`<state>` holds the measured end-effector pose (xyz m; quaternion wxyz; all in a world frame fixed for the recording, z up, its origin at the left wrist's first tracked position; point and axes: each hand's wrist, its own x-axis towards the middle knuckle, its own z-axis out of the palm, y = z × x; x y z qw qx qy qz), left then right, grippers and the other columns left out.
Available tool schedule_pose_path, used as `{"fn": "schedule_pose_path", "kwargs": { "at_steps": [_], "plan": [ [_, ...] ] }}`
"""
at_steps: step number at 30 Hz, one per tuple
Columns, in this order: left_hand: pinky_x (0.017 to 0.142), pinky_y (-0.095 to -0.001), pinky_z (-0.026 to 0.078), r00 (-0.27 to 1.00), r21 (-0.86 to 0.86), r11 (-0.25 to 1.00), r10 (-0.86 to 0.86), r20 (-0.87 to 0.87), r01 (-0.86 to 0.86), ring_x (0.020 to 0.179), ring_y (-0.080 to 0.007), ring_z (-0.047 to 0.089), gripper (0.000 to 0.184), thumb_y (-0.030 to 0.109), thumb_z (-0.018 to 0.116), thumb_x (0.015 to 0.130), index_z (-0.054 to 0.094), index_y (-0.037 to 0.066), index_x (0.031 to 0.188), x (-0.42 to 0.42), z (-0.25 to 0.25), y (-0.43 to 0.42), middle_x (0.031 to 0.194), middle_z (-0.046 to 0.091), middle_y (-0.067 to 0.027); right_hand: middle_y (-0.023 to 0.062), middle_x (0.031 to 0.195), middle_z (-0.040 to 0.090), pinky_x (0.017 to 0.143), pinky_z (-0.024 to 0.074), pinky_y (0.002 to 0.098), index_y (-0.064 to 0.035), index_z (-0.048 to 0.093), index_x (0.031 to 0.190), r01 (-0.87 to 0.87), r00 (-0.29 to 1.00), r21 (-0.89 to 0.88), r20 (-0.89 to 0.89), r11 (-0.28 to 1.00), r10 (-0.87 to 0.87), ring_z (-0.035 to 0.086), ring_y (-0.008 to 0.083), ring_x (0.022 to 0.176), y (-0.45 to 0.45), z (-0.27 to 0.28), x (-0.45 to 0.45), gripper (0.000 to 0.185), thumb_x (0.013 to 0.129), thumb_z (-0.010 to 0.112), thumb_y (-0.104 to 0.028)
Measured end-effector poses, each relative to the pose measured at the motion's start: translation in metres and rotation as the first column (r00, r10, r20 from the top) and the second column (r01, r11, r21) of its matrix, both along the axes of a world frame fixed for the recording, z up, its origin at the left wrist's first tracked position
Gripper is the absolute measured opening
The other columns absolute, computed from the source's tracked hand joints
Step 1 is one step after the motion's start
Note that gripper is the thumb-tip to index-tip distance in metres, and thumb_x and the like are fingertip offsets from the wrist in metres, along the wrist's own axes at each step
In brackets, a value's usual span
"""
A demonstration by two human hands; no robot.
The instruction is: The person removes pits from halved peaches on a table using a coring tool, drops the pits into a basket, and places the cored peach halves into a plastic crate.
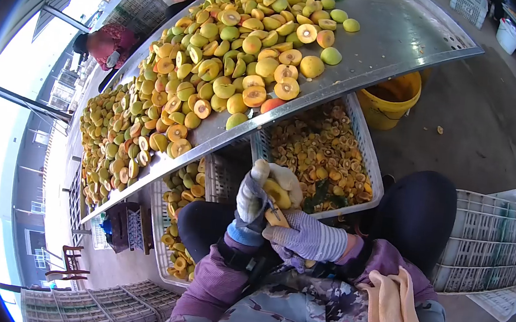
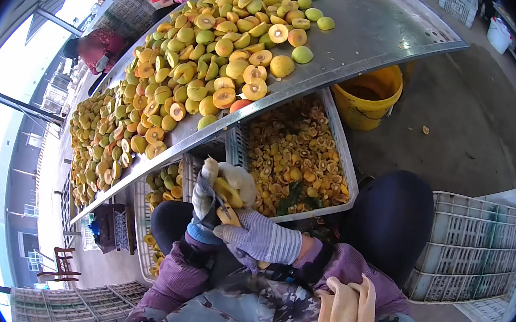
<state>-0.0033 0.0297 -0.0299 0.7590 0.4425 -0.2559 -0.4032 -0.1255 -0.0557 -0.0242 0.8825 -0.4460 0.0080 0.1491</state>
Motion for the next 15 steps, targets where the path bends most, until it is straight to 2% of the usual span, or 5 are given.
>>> {"fn": "schedule_pose_path", "kwargs": {
  "at_steps": [4, 5, 7, 11, 15],
  "plan": [
    [0.061, -0.0335, 0.048, 0.879, 0.062, 0.983, 0.184, -0.439, -0.175, 0.069, -0.0228, 0.059, 0.065, 0.062, 0.039, 0.092, 0.059, 0.0, 0.094, 0.003, 0.014, -0.007, 0.077, 0.06, -0.0129, 0.0034, 0.06, 0.055, 0.04, 0.0413, 0.0244, -0.006, 0.054, 0.081, -0.023, 0.988, 0.284, -0.139, 0.958, 0.065, 0.052, 0.0118, 0.045, -0.012, -0.004, -0.003, 0.021, 0.092, 0.057, -0.023],
    [0.064, -0.0333, 0.049, 0.929, 0.099, 0.927, 0.349, 0.127, -0.362, 0.074, -0.0214, 0.06, 0.062, 0.059, 0.041, 0.093, 0.061, 0.0, 0.098, 0.013, 0.013, 0.002, 0.082, 0.062, -0.0135, 0.0029, 0.062, 0.055, 0.042, 0.0424, 0.0238, -0.0063, 0.054, 0.084, -0.035, 0.985, 0.264, -0.155, 0.964, 0.079, 0.052, 0.0113, 0.047, -0.02, 0.003, -0.006, 0.019, 0.092, 0.058, -0.023],
    [0.071, -0.0318, 0.05, 0.557, 0.034, 0.788, 0.403, 0.726, -0.614, 0.083, -0.018, 0.061, 0.054, 0.051, 0.049, 0.092, 0.062, 0.0, 0.103, 0.028, 0.023, 0.036, 0.089, 0.064, -0.0147, 0.0008, 0.064, 0.053, 0.046, 0.0449, 0.0223, -0.0068, 0.055, 0.088, 0.263, 0.953, 0.358, -0.243, 0.896, -0.182, 0.053, 0.0096, 0.051, -0.011, -0.015, 0.001, 0.018, 0.091, 0.059, -0.024],
    [0.08, -0.036, 0.05, 0.246, 0.272, 0.086, -0.233, 0.941, -0.958, 0.092, -0.0239, 0.063, 0.036, 0.033, 0.068, 0.08, 0.065, 0.007, 0.105, 0.059, 0.08, 0.128, 0.096, 0.066, -0.0161, 0.0015, 0.063, 0.053, 0.043, 0.0449, 0.0292, -0.0078, 0.054, 0.087, 0.49, 0.698, 0.304, -0.698, 0.817, -0.159, 0.052, 0.0128, 0.047, -0.022, -0.082, 0.015, 0.017, 0.089, 0.06, -0.023],
    [0.084, -0.0424, 0.048, 0.16, 0.184, 0.002, -0.479, 0.863, -0.983, 0.096, -0.034, 0.061, 0.033, 0.023, 0.066, 0.075, 0.065, 0.015, 0.107, 0.101, 0.088, 0.145, 0.106, 0.064, -0.0151, 0.004, 0.062, 0.052, 0.037, 0.0426, 0.0322, -0.0075, 0.052, 0.089, 0.423, 0.711, -0.088, -0.585, 0.902, -0.39, 0.05, 0.015, 0.042, -0.013, -0.075, 0.019, 0.018, 0.089, 0.059, -0.024]
  ]
}}
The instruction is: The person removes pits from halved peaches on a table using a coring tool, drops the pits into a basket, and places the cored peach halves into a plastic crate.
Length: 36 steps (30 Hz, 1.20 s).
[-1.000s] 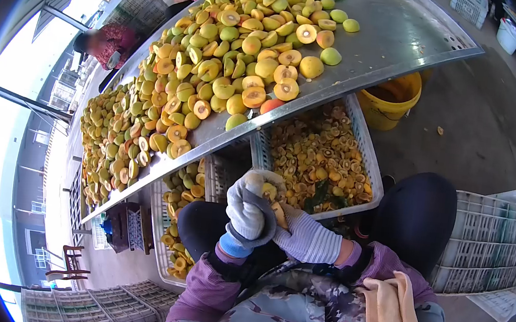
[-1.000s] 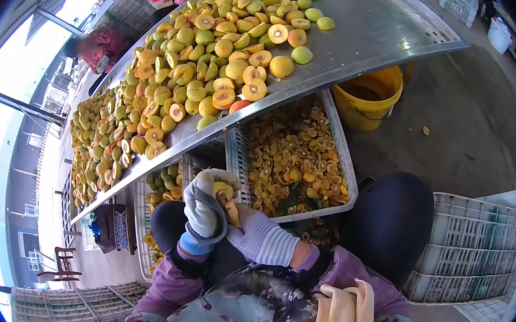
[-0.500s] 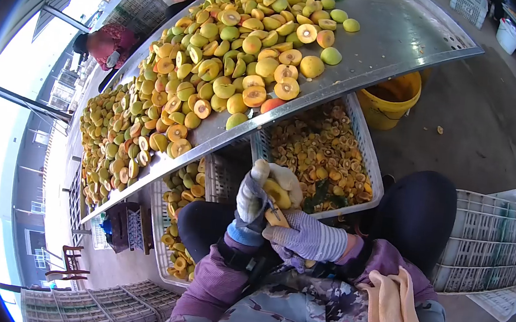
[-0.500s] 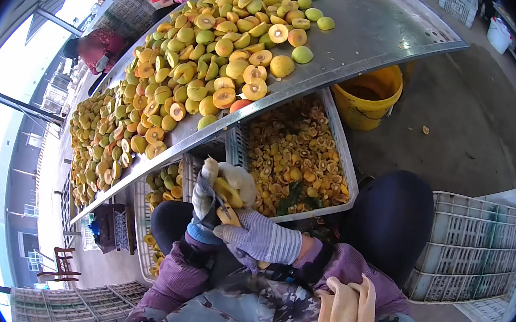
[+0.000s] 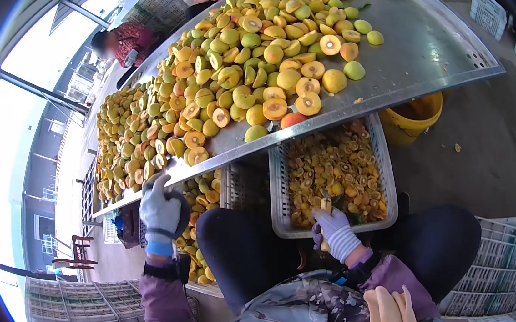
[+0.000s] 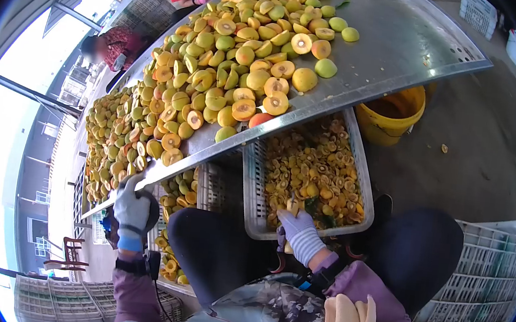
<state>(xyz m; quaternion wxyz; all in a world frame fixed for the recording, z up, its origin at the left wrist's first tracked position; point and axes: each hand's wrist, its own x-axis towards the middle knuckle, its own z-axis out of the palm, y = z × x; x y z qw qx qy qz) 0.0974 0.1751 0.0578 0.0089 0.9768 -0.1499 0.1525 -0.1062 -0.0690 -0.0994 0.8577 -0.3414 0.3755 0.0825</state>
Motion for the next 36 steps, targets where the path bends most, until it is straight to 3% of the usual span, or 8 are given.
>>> {"fn": "schedule_pose_path", "kwargs": {
  "at_steps": [3, 13, 15, 17, 19, 21, 28, 36],
  "plan": [
    [0.08, -0.042, 0.049, 0.951, -0.204, 0.963, -0.221, -0.215, 0.178, 0.089, -0.034, 0.064, 0.025, 0.029, 0.062, 0.08, 0.069, 0.013, 0.098, 0.029, 0.0, -0.068, 0.091, 0.067, -0.0153, 0.0048, 0.061, 0.052, 0.037, 0.0429, 0.0305, -0.0059, 0.051, 0.09, 0.013, 0.998, -0.047, 0.065, 0.999, -0.01, 0.05, 0.0154, 0.041, -0.006, -0.002, 0.0, 0.02, 0.089, 0.059, -0.025],
    [0.084, -0.0404, 0.05, 0.799, 0.241, 0.929, -0.087, -0.595, 0.281, 0.096, -0.0326, 0.064, 0.045, 0.041, 0.062, 0.074, 0.068, 0.007, 0.104, 0.11, -0.074, -0.181, 0.099, 0.067, -0.0188, 0.0042, 0.062, 0.054, 0.046, 0.0461, 0.0293, -0.0017, 0.05, 0.097, 0.0, 0.989, -0.256, 0.145, 0.967, 0.039, 0.054, 0.0138, 0.049, -0.02, 0.015, -0.001, 0.022, 0.091, 0.056, -0.021],
    [0.082, -0.0371, 0.051, 0.804, -0.165, 0.963, -0.27, -0.529, 0.215, 0.094, -0.0287, 0.066, 0.047, 0.04, 0.064, 0.077, 0.066, 0.001, 0.104, 0.115, -0.077, -0.152, 0.097, 0.068, -0.0191, 0.0074, 0.063, 0.056, 0.047, 0.0467, 0.0325, -0.0014, 0.05, 0.097, 0.018, 0.979, -0.422, 0.193, 0.906, 0.071, 0.056, 0.0185, 0.05, -0.013, 0.008, 0.001, 0.023, 0.09, 0.057, -0.022],
    [0.071, -0.0327, 0.052, 0.491, -0.794, 0.59, -0.653, -0.577, -0.147, 0.082, -0.0226, 0.064, 0.054, 0.041, 0.054, 0.089, 0.049, 0.004, 0.128, 0.109, -0.071, -0.12, 0.101, 0.065, -0.0149, 0.0105, 0.064, 0.058, 0.048, 0.0474, 0.0356, -0.0011, 0.049, 0.098, 0.053, 0.965, -0.577, 0.239, 0.815, 0.107, 0.059, 0.0232, 0.052, -0.008, 0.007, 0.001, 0.025, 0.089, 0.058, -0.023],
    [0.067, -0.0327, 0.051, 0.39, -0.819, 0.08, -0.85, -0.354, -0.568, 0.082, -0.0245, 0.063, 0.06, 0.046, 0.049, 0.091, 0.04, 0.007, 0.135, 0.075, -0.07, -0.102, 0.111, 0.061, -0.0188, 0.0193, 0.07, 0.061, 0.052, 0.0479, 0.0428, -0.0018, 0.049, 0.1, 0.165, 0.934, -0.894, 0.277, 0.417, 0.224, 0.062, 0.0344, 0.059, -0.003, 0.012, -0.001, 0.03, 0.087, 0.061, -0.026],
    [0.061, -0.0309, 0.048, 0.375, -0.779, -0.051, -0.895, -0.242, -0.625, 0.084, -0.0258, 0.062, 0.06, 0.052, 0.048, 0.091, 0.043, 0.007, 0.13, 0.023, -0.051, -0.112, 0.116, 0.056, -0.0223, 0.0208, 0.07, 0.06, 0.052, 0.0479, 0.0448, -0.0023, 0.047, 0.1, 0.144, 0.923, -0.915, 0.262, 0.377, 0.283, 0.062, 0.0367, 0.061, -0.001, 0.032, -0.002, 0.031, 0.087, 0.061, -0.027],
    [0.065, -0.0246, 0.05, 0.278, -0.756, 0.267, -0.815, -0.508, -0.598, 0.082, -0.0168, 0.063, 0.069, 0.061, 0.035, 0.093, 0.053, -0.001, 0.118, -0.071, -0.06, -0.122, 0.094, 0.064, -0.0117, 0.0135, 0.056, 0.058, 0.044, 0.0463, 0.0443, -0.004, 0.043, 0.099, 0.189, 0.902, -0.98, 0.199, 0.064, 0.384, 0.06, 0.0346, 0.05, 0.012, 0.053, -0.009, 0.034, 0.086, 0.062, -0.029],
    [0.077, -0.027, 0.049, 0.421, -0.903, 0.214, -0.828, -0.371, -0.373, 0.084, -0.0159, 0.061, 0.073, 0.062, 0.034, 0.093, 0.056, -0.005, 0.113, -0.105, -0.076, -0.126, 0.096, 0.063, -0.01, 0.0157, 0.059, 0.06, 0.047, 0.0493, 0.0443, -0.0005, 0.044, 0.106, 0.048, 0.908, -0.998, 0.022, -0.052, 0.418, 0.061, 0.0363, 0.053, 0.019, 0.059, -0.013, 0.035, 0.086, 0.06, -0.025]
  ]
}}
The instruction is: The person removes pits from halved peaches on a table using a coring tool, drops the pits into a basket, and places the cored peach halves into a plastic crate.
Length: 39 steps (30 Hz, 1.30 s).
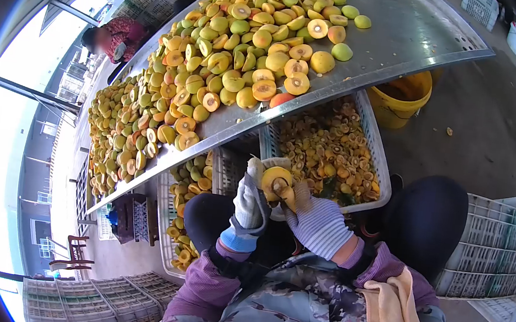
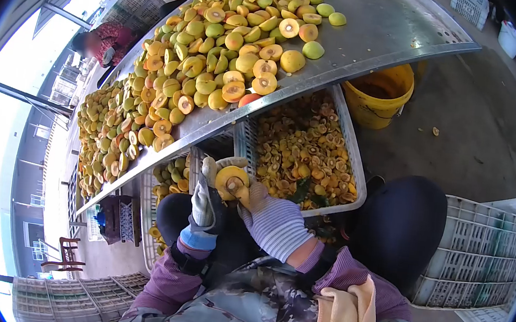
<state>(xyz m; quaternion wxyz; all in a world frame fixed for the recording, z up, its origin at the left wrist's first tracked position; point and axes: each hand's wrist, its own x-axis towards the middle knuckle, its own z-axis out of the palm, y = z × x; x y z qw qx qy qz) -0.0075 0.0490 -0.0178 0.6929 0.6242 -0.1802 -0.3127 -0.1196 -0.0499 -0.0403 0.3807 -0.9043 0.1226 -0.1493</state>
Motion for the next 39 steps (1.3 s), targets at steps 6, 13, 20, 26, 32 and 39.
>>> {"fn": "schedule_pose_path", "kwargs": {
  "at_steps": [6, 13, 20, 26, 32, 39],
  "plan": [
    [0.077, -0.0276, 0.046, 0.989, 0.062, 0.996, 0.053, 0.139, -0.062, 0.083, -0.0146, 0.059, 0.069, 0.059, 0.038, 0.094, 0.062, -0.005, 0.102, -0.009, 0.004, -0.004, 0.091, 0.063, -0.0093, 0.0205, 0.064, 0.06, 0.053, 0.0507, 0.0474, 0.0017, 0.042, 0.109, -0.082, 0.993, 0.253, -0.057, 0.964, 0.099, 0.061, 0.0409, 0.06, 0.001, -0.003, -0.001, 0.038, 0.086, 0.058, -0.024],
    [0.067, -0.0241, 0.046, 0.964, 0.158, 0.987, -0.072, 0.257, 0.032, 0.071, -0.0108, 0.058, 0.055, 0.051, 0.05, 0.093, 0.066, -0.002, 0.093, -0.007, 0.02, -0.008, 0.079, 0.065, -0.0051, 0.0199, 0.07, 0.061, 0.06, 0.0516, 0.0442, 0.0018, 0.045, 0.112, -0.182, 0.983, 0.367, 0.106, 0.912, 0.153, 0.062, 0.0402, 0.063, 0.002, -0.007, -0.004, 0.036, 0.085, 0.058, -0.019],
    [0.062, -0.0241, 0.047, 0.928, 0.134, 0.96, -0.274, 0.253, 0.247, 0.065, -0.0098, 0.058, 0.057, 0.055, 0.059, 0.084, 0.068, -0.001, 0.086, 0.011, 0.019, -0.009, 0.072, 0.065, -0.0051, 0.0131, 0.082, 0.06, 0.067, 0.0492, 0.0362, 0.0002, 0.054, 0.102, -0.325, 0.904, 0.816, 0.12, 0.477, 0.41, 0.061, 0.0247, 0.073, -0.01, 0.017, -0.007, 0.022, 0.087, 0.056, -0.015],
    [0.061, -0.0228, 0.046, 0.941, 0.095, 0.996, -0.036, 0.337, 0.004, 0.067, -0.01, 0.059, 0.048, 0.044, 0.059, 0.088, 0.067, -0.003, 0.09, -0.009, 0.015, -0.021, 0.074, 0.066, -0.0049, 0.0163, 0.085, 0.061, 0.075, 0.0479, 0.0389, 0.0005, 0.055, 0.099, -0.223, 0.962, 0.725, 0.054, 0.652, 0.269, 0.06, 0.0286, 0.08, -0.013, 0.016, -0.01, 0.018, 0.086, 0.052, -0.012],
    [0.063, -0.0251, 0.049, 0.984, -0.187, 0.967, -0.177, -0.002, 0.174, 0.067, -0.0155, 0.063, 0.061, 0.054, 0.057, 0.087, 0.065, -0.007, 0.089, 0.006, 0.001, -0.019, 0.075, 0.066, -0.0094, 0.0085, 0.072, 0.062, 0.054, 0.047, 0.0279, -0.0035, 0.056, 0.097, -0.109, 0.841, 0.99, 0.046, 0.085, 0.54, 0.062, 0.016, 0.062, -0.022, 0.019, -0.008, 0.019, 0.091, 0.055, -0.022],
    [0.061, -0.0226, 0.046, 0.92, 0.247, 0.929, -0.329, 0.212, 0.276, 0.065, -0.0114, 0.06, 0.056, 0.05, 0.056, 0.089, 0.067, -0.005, 0.084, 0.015, 0.009, -0.019, 0.071, 0.066, -0.0065, 0.0083, 0.074, 0.061, 0.062, 0.0492, 0.0309, -0.0021, 0.058, 0.096, -0.349, 0.93, 0.768, 0.215, 0.537, 0.297, 0.063, 0.0184, 0.069, -0.008, -0.003, -0.003, 0.02, 0.091, 0.056, -0.022]
  ]
}}
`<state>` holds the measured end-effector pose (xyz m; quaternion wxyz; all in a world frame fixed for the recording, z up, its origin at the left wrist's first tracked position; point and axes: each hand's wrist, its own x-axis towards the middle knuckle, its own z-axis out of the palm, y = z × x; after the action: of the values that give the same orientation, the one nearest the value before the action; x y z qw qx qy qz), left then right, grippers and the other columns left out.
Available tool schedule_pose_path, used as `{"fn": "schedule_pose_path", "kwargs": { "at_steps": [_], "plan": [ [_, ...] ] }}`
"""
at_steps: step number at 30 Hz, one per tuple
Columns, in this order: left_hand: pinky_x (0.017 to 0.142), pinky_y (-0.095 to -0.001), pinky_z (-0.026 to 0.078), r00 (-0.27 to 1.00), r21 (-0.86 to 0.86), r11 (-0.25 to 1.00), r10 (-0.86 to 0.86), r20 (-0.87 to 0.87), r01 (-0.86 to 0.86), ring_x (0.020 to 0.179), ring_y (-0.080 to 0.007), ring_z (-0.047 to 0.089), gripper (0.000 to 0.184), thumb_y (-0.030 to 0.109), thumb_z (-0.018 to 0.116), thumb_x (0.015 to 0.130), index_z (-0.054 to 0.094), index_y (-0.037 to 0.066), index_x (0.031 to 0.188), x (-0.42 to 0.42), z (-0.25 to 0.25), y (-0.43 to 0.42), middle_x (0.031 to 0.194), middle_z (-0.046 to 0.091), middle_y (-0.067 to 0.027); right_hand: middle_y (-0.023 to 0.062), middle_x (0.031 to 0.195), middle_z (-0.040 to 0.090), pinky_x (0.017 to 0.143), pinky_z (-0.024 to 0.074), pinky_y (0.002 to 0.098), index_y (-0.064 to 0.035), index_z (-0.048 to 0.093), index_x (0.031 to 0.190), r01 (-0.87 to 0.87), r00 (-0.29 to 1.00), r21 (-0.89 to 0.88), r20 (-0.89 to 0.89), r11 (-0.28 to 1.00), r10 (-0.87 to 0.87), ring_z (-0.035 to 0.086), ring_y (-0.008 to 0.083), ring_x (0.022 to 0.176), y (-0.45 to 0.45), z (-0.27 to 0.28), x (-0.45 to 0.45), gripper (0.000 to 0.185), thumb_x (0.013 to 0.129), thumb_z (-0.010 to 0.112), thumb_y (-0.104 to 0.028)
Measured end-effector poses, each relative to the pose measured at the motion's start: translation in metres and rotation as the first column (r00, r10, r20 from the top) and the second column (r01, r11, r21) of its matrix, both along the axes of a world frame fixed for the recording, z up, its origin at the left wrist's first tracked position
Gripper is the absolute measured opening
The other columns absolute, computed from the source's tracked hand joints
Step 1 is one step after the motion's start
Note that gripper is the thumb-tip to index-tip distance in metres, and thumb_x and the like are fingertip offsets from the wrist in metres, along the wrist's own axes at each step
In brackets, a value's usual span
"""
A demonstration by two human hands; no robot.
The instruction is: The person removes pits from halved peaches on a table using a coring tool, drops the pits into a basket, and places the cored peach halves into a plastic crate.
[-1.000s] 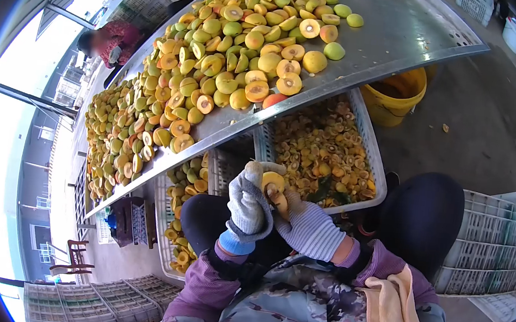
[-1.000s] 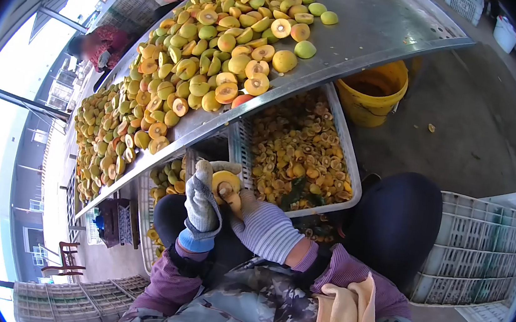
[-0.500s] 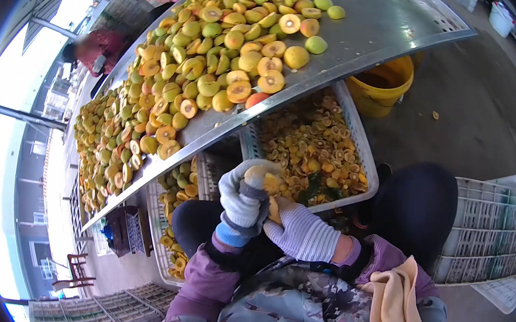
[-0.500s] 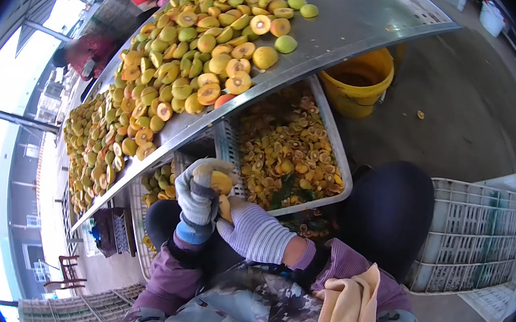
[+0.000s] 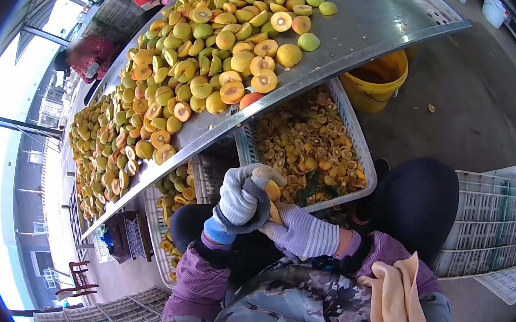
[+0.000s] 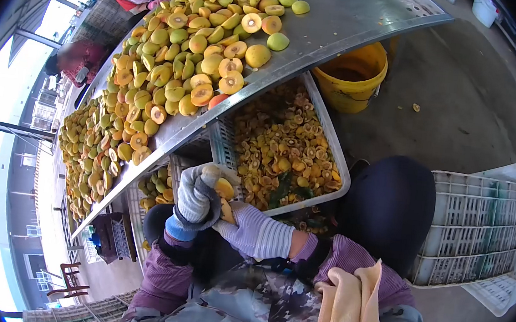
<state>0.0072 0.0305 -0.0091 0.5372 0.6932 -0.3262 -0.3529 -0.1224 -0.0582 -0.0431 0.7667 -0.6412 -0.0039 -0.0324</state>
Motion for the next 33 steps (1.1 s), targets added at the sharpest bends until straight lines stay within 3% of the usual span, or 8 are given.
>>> {"fn": "schedule_pose_path", "kwargs": {
  "at_steps": [7, 15, 17, 22, 25, 27, 30, 33],
  "plan": [
    [0.053, -0.0286, 0.046, 0.851, -0.303, 0.899, 0.126, -0.509, -0.315, 0.058, -0.0203, 0.058, 0.077, 0.07, 0.036, 0.088, 0.061, -0.004, 0.087, -0.014, -0.022, -0.014, 0.064, 0.061, -0.0134, 0.0032, 0.049, 0.05, 0.039, 0.0409, 0.0251, -0.0031, 0.054, 0.071, -0.088, 0.887, 0.611, -0.311, 0.787, 0.341, 0.049, 0.0132, 0.037, -0.01, 0.015, -0.005, 0.035, 0.093, 0.056, -0.03],
    [0.072, -0.0292, 0.052, 0.913, -0.239, 0.933, 0.167, -0.373, -0.269, 0.079, -0.0183, 0.063, 0.076, 0.067, 0.04, 0.089, 0.056, -0.005, 0.107, -0.003, -0.022, -0.016, 0.09, 0.064, -0.0127, 0.0106, 0.06, 0.058, 0.05, 0.0487, 0.0367, -0.0014, 0.051, 0.101, -0.048, 0.963, -0.187, -0.269, 0.981, -0.004, 0.061, 0.0243, 0.054, -0.013, 0.005, 0.004, 0.026, 0.089, 0.056, -0.024],
    [0.072, -0.0309, 0.052, 0.877, -0.263, 0.913, 0.17, -0.449, -0.311, 0.081, -0.0204, 0.062, 0.08, 0.07, 0.044, 0.084, 0.049, -0.002, 0.118, -0.007, -0.036, -0.015, 0.095, 0.063, -0.0144, 0.0177, 0.067, 0.062, 0.051, 0.0493, 0.0444, 0.0016, 0.046, 0.108, 0.129, 0.976, -0.805, 0.001, 0.579, -0.216, 0.064, 0.0346, 0.061, -0.017, -0.003, 0.004, 0.037, 0.085, 0.057, -0.026],
    [0.072, -0.0353, 0.054, 0.608, -0.238, 0.783, 0.213, -0.765, -0.574, 0.084, -0.0247, 0.062, 0.068, 0.061, 0.046, 0.089, 0.045, 0.006, 0.128, 0.016, -0.037, -0.01, 0.103, 0.062, -0.0148, 0.0154, 0.068, 0.062, 0.049, 0.0483, 0.043, 0.0005, 0.05, 0.1, 0.025, 0.991, -0.939, -0.021, 0.343, -0.131, 0.063, 0.0338, 0.058, -0.028, -0.025, -0.001, 0.032, 0.079, 0.062, -0.02],
    [0.08, -0.0356, 0.053, 0.878, -0.249, 0.851, 0.479, 0.011, -0.461, 0.094, -0.0244, 0.062, 0.072, 0.061, 0.045, 0.09, 0.043, 0.002, 0.131, 0.028, -0.018, 0.009, 0.107, 0.062, -0.0149, 0.0158, 0.066, 0.062, 0.048, 0.0475, 0.0428, -0.0008, 0.05, 0.097, -0.06, 0.912, -0.991, -0.105, 0.123, -0.397, 0.062, 0.0332, 0.056, -0.037, -0.038, 0.003, 0.027, 0.081, 0.061, -0.02],
    [0.091, -0.0366, 0.048, 0.94, -0.398, 0.868, 0.339, 0.04, -0.296, 0.105, -0.0248, 0.06, 0.079, 0.062, 0.051, 0.086, 0.043, -0.003, 0.131, 0.055, -0.015, 0.061, 0.116, 0.058, -0.017, 0.0154, 0.063, 0.061, 0.047, 0.0472, 0.0431, -0.0014, 0.049, 0.099, 0.242, 0.884, -0.944, 0.119, 0.223, -0.453, 0.062, 0.0328, 0.055, -0.043, -0.039, 0.007, 0.028, 0.082, 0.061, -0.021],
    [0.089, -0.0359, 0.047, 0.723, 0.008, 0.809, 0.52, 0.455, -0.588, 0.106, -0.0256, 0.06, 0.052, 0.043, 0.061, 0.087, 0.059, 0.0, 0.116, 0.065, 0.032, 0.13, 0.118, 0.06, -0.0163, 0.0144, 0.064, 0.061, 0.047, 0.0469, 0.0434, -0.0008, 0.047, 0.102, 0.181, 0.877, -0.949, 0.038, 0.256, -0.479, 0.061, 0.0325, 0.054, -0.042, -0.026, 0.001, 0.031, 0.084, 0.061, -0.023],
    [0.087, -0.0375, 0.048, 0.34, 0.214, 0.563, 0.127, 0.932, -0.798, 0.099, -0.033, 0.061, 0.032, 0.013, 0.063, 0.078, 0.064, 0.012, 0.11, 0.083, 0.045, 0.166, 0.115, 0.06, -0.0176, 0.0124, 0.061, 0.06, 0.046, 0.0468, 0.0428, -0.0006, 0.044, 0.103, 0.237, 0.894, -0.932, 0.099, 0.274, -0.437, 0.061, 0.0311, 0.053, -0.04, -0.03, 0.005, 0.033, 0.085, 0.059, -0.024]
  ]
}}
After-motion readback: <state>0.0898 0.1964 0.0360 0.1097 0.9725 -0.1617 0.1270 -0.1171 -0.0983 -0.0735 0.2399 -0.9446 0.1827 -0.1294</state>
